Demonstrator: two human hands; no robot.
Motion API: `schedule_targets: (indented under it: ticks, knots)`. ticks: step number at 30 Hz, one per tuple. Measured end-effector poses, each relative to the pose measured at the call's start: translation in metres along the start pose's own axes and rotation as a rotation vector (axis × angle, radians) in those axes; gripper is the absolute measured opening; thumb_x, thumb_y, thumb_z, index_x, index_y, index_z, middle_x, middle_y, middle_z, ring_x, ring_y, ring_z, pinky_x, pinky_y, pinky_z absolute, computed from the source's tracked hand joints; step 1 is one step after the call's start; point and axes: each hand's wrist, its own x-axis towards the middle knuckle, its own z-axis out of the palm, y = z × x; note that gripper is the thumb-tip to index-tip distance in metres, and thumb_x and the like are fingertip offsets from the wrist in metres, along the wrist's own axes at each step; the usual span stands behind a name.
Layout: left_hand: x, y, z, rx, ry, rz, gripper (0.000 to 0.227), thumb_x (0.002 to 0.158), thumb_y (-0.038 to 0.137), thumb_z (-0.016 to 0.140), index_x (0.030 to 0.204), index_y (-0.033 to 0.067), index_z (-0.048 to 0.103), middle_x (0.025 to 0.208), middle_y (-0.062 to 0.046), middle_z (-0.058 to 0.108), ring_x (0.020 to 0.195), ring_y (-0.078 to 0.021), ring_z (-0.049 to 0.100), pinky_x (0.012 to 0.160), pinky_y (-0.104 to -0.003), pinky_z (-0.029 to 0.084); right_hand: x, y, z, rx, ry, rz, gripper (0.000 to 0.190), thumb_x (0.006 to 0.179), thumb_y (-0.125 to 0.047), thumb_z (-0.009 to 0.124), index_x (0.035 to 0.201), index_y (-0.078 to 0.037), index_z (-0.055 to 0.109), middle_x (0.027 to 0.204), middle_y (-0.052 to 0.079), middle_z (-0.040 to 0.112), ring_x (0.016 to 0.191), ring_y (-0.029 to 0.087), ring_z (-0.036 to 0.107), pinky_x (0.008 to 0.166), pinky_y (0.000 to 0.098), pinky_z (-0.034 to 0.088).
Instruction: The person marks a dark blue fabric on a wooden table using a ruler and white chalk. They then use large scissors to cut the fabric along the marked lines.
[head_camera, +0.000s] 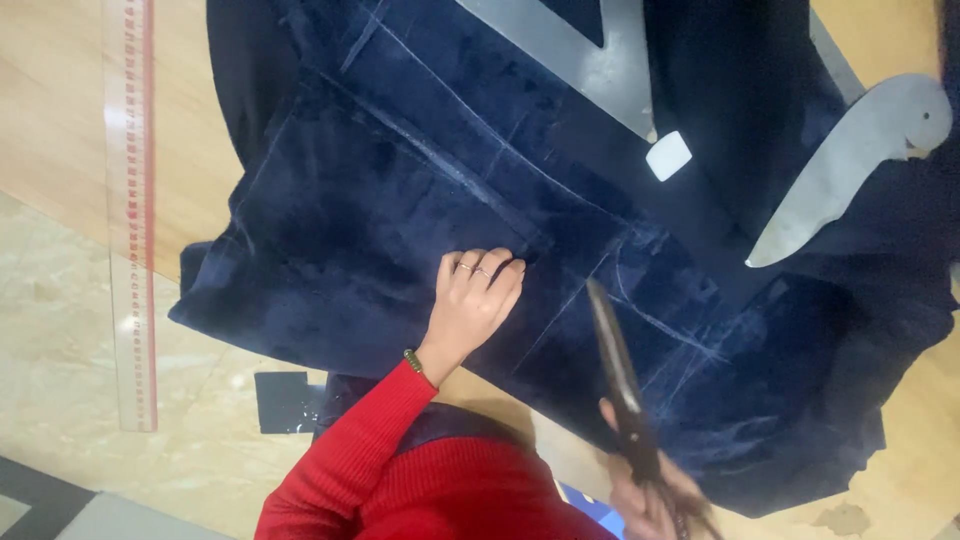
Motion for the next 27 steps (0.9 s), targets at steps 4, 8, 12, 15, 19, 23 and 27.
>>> schedule_targets:
  ticks: [4,8,12,15,19,23,27]
  knots:
    - [-0.002,0.0,0.002,0.008,-0.011,0.004,0.011,0.091,0.018,0.08,0.1,0.0135,0.077,0.106,-0.006,0.072,0.087,-0.0215,0.064,0.076,-0.037,0.051,0.007,0.002,0.008,-0.336,0.033,-0.094,0.115,0.098,-0.095,0.006,0.117,0.001,0.067,0.126,0.021,0.073,0.12,0.035,0.074,0.111,0.0385,0.061]
    - [-0.002,0.0,0.0,0.027,-0.029,0.025,0.014,0.091,0.018,0.079,0.105,0.0155,0.078,0.106,-0.004,0.07,0.087,-0.0203,0.063,0.076,-0.037,0.049,0.046,0.038,0.039,-1.361,0.32,-1.1,0.073,0.106,-0.054,0.054,0.162,-0.02,0.022,0.091,0.015,0.051,0.053,0.011,0.041,0.047,0.0233,0.041]
    - [-0.003,-0.001,-0.001,-0.014,-0.027,0.02,0.018,0.091,0.015,0.079,0.108,0.0156,0.078,0.109,-0.003,0.07,0.089,-0.0202,0.063,0.079,-0.038,0.05,0.012,0.024,0.074,-1.457,0.975,-1.204,0.071,0.092,-0.056,0.06,0.149,-0.019,0.039,0.102,0.017,0.068,0.087,0.02,0.067,0.078,0.0297,0.056]
    - [-0.004,-0.002,0.0,-0.007,0.006,0.028,0.016,0.091,0.014,0.079,0.107,0.0171,0.078,0.108,-0.001,0.069,0.087,-0.0193,0.062,0.079,-0.037,0.05,0.009,0.009,0.106,-1.673,1.366,-1.021,0.085,0.077,-0.073,0.046,0.14,-0.016,0.053,0.096,0.01,0.069,0.082,0.016,0.063,0.079,0.0275,0.055]
    - [-0.014,-0.005,0.011,-0.014,0.019,0.029,0.016,0.092,0.021,0.082,0.108,0.0188,0.079,0.111,-0.002,0.073,0.092,-0.0201,0.067,0.081,-0.037,0.054,0.003,-0.016,0.124,-2.046,1.649,-0.779,0.098,0.078,-0.072,0.046,0.162,-0.025,0.027,0.098,0.005,0.069,0.074,0.012,0.057,0.068,0.0221,0.051]
    - [-0.004,-0.001,0.008,-0.069,0.168,0.003,0.005,0.094,0.016,0.073,0.091,0.0188,0.075,0.093,-0.001,0.065,0.082,-0.0186,0.061,0.074,-0.033,0.051,-0.002,-0.041,0.132,-2.327,1.545,-0.764,0.094,0.086,-0.074,0.034,0.164,-0.021,0.028,0.104,0.01,0.067,0.07,0.011,0.051,0.055,0.0256,0.046]
    - [-0.005,-0.001,0.009,-0.054,0.175,0.015,0.004,0.095,0.018,0.072,0.093,0.0204,0.075,0.095,0.0,0.067,0.084,-0.0182,0.063,0.075,-0.033,0.052,0.016,-0.054,0.15,-2.389,1.53,-0.744,0.096,0.085,-0.075,0.042,0.164,-0.022,0.029,0.104,0.01,0.067,0.071,0.012,0.05,0.056,0.0271,0.045]
